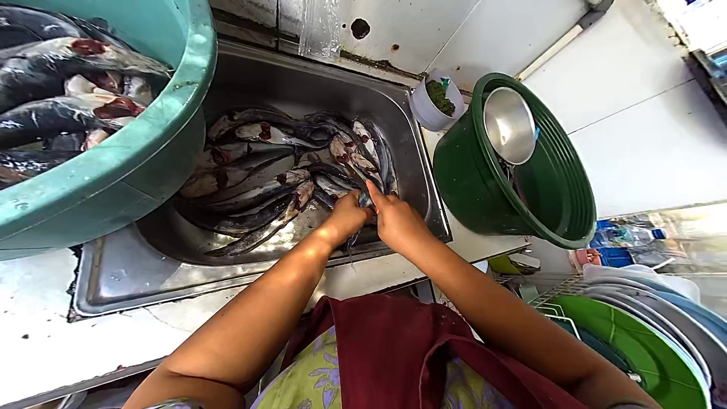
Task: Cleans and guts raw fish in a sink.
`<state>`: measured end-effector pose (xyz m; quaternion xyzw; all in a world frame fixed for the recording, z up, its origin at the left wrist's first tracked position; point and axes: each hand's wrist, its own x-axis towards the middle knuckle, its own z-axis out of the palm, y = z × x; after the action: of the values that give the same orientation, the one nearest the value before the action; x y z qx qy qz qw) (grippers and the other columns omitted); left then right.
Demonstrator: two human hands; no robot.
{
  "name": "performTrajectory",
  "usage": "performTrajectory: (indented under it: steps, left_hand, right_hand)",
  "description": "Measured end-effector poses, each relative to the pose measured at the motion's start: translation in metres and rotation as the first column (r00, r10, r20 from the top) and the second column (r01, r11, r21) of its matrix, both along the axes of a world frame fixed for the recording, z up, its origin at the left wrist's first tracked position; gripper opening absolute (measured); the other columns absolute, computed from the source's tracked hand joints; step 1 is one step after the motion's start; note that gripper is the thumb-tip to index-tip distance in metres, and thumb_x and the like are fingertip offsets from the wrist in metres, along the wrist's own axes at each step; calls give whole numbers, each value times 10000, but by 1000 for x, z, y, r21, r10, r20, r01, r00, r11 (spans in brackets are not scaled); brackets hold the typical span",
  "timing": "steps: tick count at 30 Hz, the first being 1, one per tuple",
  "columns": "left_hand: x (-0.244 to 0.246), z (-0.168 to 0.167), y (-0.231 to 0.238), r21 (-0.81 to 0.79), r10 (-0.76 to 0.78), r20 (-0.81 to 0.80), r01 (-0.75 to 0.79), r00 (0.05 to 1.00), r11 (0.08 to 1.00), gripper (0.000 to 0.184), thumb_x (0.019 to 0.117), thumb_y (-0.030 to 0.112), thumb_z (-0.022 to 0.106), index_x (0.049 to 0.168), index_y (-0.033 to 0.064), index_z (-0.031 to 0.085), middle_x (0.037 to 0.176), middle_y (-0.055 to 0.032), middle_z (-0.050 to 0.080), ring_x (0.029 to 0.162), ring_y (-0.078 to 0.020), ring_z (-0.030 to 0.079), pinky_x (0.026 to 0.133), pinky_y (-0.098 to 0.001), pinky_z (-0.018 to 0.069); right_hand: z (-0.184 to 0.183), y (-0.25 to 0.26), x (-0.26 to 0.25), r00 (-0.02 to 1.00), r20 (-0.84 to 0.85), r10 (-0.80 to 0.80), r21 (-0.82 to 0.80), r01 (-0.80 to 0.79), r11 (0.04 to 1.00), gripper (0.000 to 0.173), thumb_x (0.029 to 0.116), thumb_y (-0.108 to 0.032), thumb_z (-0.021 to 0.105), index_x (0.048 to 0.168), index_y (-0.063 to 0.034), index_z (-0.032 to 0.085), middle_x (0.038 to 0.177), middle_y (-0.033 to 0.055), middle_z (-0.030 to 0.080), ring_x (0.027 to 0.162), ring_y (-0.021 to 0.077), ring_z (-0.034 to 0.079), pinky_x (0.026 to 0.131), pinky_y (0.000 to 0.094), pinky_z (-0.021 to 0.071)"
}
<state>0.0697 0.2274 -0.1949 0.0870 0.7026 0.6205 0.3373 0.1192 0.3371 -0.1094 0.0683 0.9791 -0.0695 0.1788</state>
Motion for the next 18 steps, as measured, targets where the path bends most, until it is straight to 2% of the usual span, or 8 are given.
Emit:
performTrajectory:
  steps: [2,5,9,12,15,18]
  left_hand:
    - [-7,-4,1,55,77,64,-81,995,995,333,917,28,643,1239,-1,565,1028,-182,664,878,-265,654,774,-470,539]
    - [-15,-9,2,114,154,139,-170,978,979,411,907,10,646,1305,6,540,1108,-182,663,968,-260,660,843,-469,548]
    - [-16,-8,0,151,179,93,-192,979,970,447,907,-14,630,1341,1,527,1183,-193,657,1076,-267,651,920,-481,532]
    - [-14,-15,4,171,166,-14,-162,986,972,439,892,-6,636,1319,-23,534,1149,-199,672,1063,-270,665,925,-485,539]
    - [-13,-19,6,179,139,-115,-117,984,977,395,885,61,692,1250,-21,565,1054,-179,683,980,-250,681,888,-483,553]
    - [-14,-19,4,196,125,-141,-96,982,976,422,870,61,694,1269,-6,573,1089,-160,682,1019,-232,672,915,-473,544]
  right_hand:
    - [0,0,0,999,-33,30,-32,-31,999,667,1039,-55,487,1649,-197,259,1223,209,655,1020,382,692,858,562,572]
    - [14,5,25,999,21,44,-21,-44,999,670,1044,-55,469,1653,-220,243,1238,199,658,1019,372,695,884,556,566]
    - [22,11,53,994,73,86,96,-93,991,657,1041,-73,405,1658,-199,217,1180,197,661,954,351,698,834,506,569]
    - [19,-2,34,997,33,68,119,-71,990,672,1025,-53,459,1650,-188,251,1188,210,660,931,372,704,804,528,577]
    - [9,-16,0,996,-27,83,129,-79,989,708,1006,-50,518,1648,-204,262,1178,213,657,939,380,702,779,540,584]
    - [3,-15,-14,990,-69,121,110,-113,988,697,1023,-65,513,1652,-211,249,1141,208,657,907,369,701,758,526,585]
